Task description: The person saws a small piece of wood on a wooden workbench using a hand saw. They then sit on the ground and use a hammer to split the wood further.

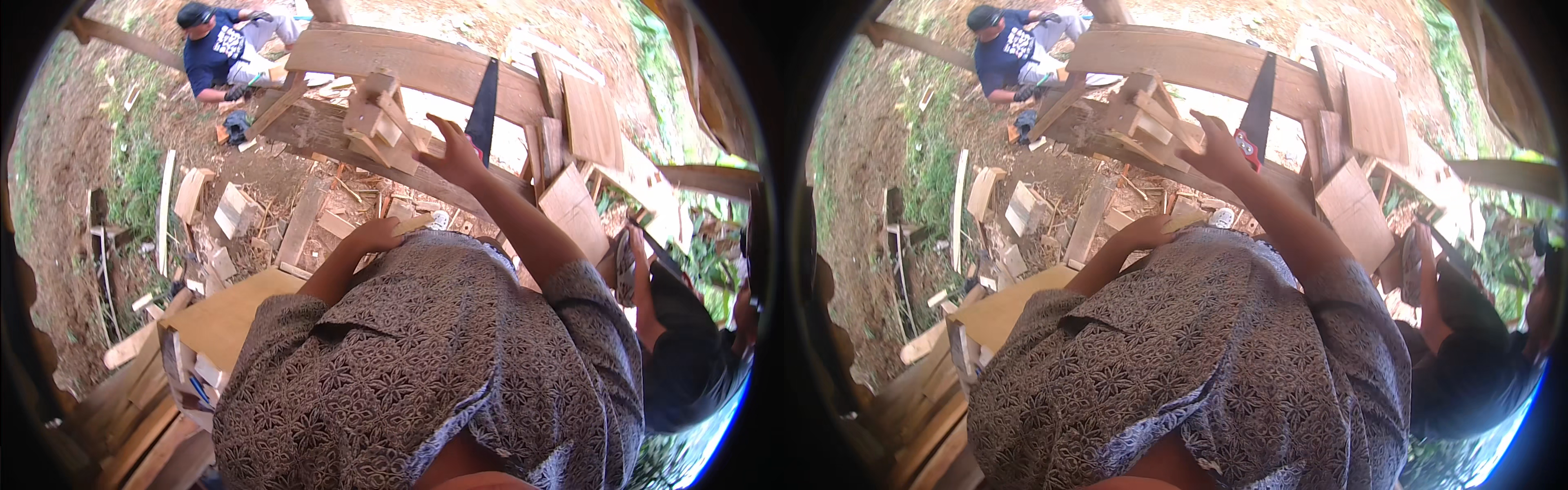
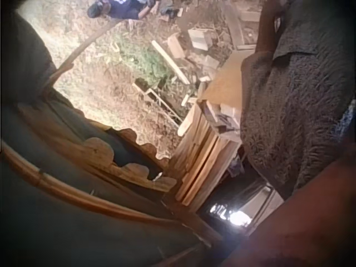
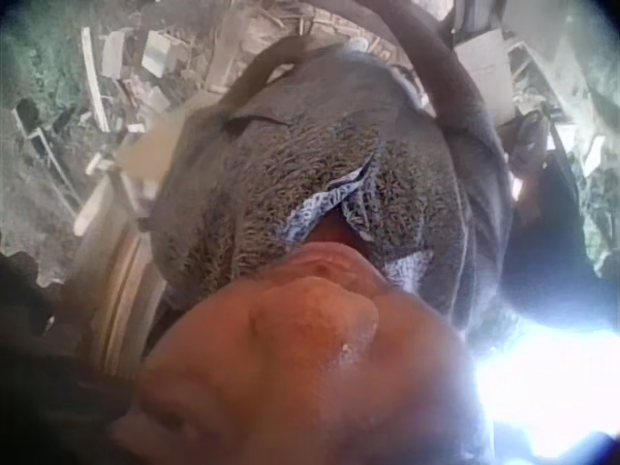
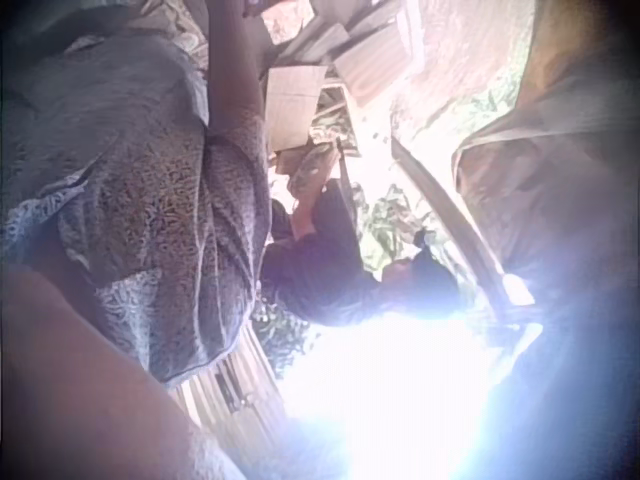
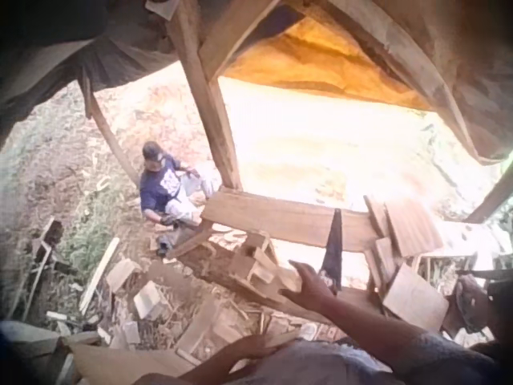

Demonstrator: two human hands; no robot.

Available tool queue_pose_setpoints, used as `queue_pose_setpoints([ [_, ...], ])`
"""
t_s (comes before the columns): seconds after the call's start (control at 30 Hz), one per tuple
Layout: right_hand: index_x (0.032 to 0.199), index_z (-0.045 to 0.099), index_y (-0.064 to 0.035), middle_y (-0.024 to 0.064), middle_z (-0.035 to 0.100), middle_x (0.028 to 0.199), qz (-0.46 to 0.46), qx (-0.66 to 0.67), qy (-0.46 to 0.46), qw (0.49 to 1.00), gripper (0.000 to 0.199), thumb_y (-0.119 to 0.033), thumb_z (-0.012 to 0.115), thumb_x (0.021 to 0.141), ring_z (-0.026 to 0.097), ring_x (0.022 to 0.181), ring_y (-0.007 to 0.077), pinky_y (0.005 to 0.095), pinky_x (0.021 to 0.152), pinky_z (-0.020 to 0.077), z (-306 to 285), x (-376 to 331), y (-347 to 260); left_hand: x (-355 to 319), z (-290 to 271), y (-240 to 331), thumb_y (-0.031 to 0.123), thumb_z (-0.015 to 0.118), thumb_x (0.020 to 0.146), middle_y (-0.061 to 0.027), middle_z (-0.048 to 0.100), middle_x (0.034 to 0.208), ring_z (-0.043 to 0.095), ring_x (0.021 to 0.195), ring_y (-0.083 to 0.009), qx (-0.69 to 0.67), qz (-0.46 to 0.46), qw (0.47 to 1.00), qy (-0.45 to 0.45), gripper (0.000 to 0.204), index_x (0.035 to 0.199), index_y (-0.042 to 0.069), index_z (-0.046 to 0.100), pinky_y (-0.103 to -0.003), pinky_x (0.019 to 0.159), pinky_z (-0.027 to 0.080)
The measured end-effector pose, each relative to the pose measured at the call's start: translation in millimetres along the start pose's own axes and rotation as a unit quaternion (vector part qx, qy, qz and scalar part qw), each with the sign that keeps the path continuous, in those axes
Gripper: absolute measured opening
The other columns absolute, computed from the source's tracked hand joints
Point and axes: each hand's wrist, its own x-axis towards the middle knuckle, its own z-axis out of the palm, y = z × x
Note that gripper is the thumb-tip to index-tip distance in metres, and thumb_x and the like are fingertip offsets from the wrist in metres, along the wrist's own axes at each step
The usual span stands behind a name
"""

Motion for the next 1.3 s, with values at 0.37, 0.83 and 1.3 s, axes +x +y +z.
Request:
queue_pose_setpoints([
  [0.37, 0.106, 0.056, 0.0009, 0.0268, 0.067, 0.095, 0.023, 0.037, -0.021, 0.999, 0.023, -0.020, 0.058, 0.097, 0.066, 0.094, 0.0446, 0.0523, 0.079, 0.0500, 46, 74, 22, -39, 98, -34, 0.039, 0.069, 0.089, -0.0248, 0.068, 0.115, 0.065, 0.111, -0.0375, -0.263, -0.146, 0.919, 0.254, 0.059, 0.130, -0.001, 0.056, -0.043, 0.093, 0.050],
  [0.83, 0.133, 0.042, 0.0028, 0.0215, 0.063, 0.123, 0.228, 0.616, -0.026, 0.754, 0.030, -0.016, 0.040, 0.109, 0.068, 0.108, 0.0389, 0.0417, 0.093, 0.0622, -50, 46, 11, -45, 213, -32, 0.039, 0.071, 0.087, -0.0147, 0.068, 0.106, 0.065, 0.098, -0.0222, -0.352, -0.238, 0.846, 0.323, 0.052, 0.120, 0.000, 0.061, -0.038, 0.087, 0.050],
  [1.3, 0.152, 0.016, 0.0068, 0.0268, 0.046, 0.143, 0.245, 0.660, 0.029, 0.710, 0.053, -0.015, 0.035, 0.108, 0.058, 0.122, 0.0438, 0.0468, 0.104, 0.0540, -95, 42, 91, -29, 217, 1, 0.037, 0.074, 0.085, -0.0218, 0.068, 0.118, 0.065, 0.110, -0.0306, -0.315, -0.250, 0.867, 0.294, 0.055, 0.125, 0.000, 0.060, -0.041, 0.092, 0.050],
])
